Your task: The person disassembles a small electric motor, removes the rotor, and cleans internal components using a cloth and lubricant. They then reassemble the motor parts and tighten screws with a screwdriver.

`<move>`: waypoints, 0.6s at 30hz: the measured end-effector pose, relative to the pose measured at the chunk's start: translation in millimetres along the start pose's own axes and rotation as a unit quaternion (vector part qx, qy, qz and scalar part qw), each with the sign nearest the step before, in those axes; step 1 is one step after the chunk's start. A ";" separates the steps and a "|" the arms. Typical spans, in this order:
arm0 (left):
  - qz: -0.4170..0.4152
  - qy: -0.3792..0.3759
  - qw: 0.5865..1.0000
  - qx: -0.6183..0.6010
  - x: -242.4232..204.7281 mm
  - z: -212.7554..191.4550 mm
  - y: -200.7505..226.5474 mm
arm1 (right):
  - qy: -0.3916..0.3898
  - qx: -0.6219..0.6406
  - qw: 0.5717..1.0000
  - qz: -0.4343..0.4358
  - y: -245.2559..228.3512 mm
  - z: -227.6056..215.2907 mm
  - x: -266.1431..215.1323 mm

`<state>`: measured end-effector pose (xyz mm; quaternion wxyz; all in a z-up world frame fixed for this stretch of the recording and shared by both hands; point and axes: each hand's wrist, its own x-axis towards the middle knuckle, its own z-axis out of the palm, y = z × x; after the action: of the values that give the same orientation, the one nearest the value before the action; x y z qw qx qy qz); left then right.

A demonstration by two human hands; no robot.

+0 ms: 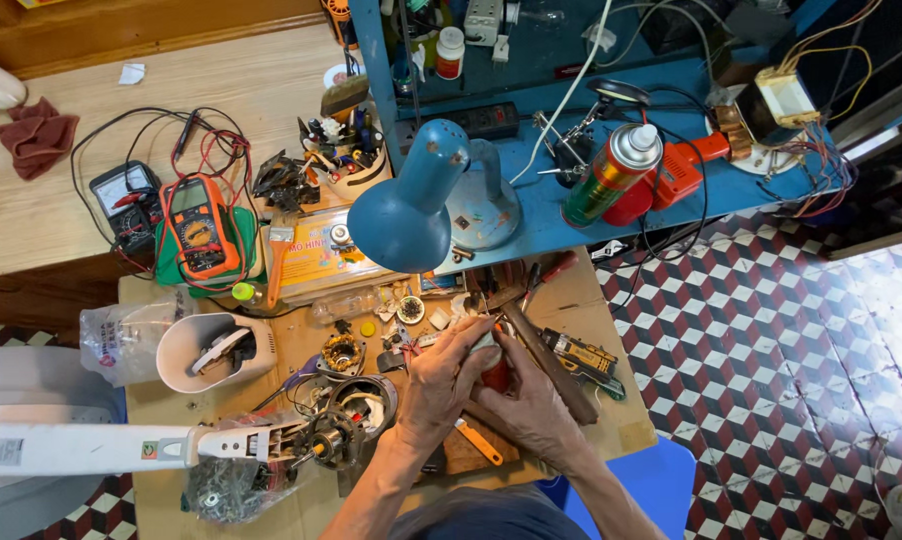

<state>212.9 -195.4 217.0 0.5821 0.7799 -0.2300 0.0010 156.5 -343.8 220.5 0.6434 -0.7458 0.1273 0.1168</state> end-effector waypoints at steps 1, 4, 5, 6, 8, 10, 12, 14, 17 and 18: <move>0.007 0.015 1.000 0.005 -1.2 2.8 -3.8 | 0.013 -0.049 0.999 0.010 0.2 0.4 -2.4; -0.150 0.084 0.978 -0.119 -4.0 14.4 -29.5 | 0.010 -0.129 0.975 -0.183 3.2 6.4 -4.7; -0.232 0.116 0.949 -0.181 -4.1 19.7 -42.4 | 0.008 -0.140 0.976 -0.164 4.1 7.4 -6.8; -0.190 0.103 0.933 -0.288 -6.1 23.9 -56.1 | 0.005 -0.151 0.978 -0.146 4.0 7.4 -6.8; -0.233 0.110 0.856 -0.448 -5.8 35.4 -85.3 | -0.004 -0.247 0.954 -0.171 1.0 6.5 0.0; -0.391 0.146 0.722 -0.552 0.1 52.5 -113.5 | -0.012 -0.405 0.876 -0.261 -3.9 4.4 9.7; -0.417 0.101 0.654 -0.623 1.3 63.7 -138.4 | -0.022 -0.501 0.823 -0.266 -7.0 9.1 18.0; -0.435 0.066 0.608 -0.661 0.4 73.2 -158.1 | -0.017 -0.566 0.771 -0.291 -7.5 13.5 24.2; -0.435 0.053 0.577 -0.689 3.2 84.8 -173.8 | -0.010 -0.605 0.721 -0.339 -7.3 16.0 36.5; -0.421 0.059 0.565 -0.707 4.1 86.6 -175.0 | -0.016 -0.611 0.716 -0.338 -8.0 15.0 39.9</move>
<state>256.5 -237.6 31.3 0.8945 0.1260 0.2314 -0.3612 196.6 -329.4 212.3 0.0467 -0.9679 -0.2430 -0.0444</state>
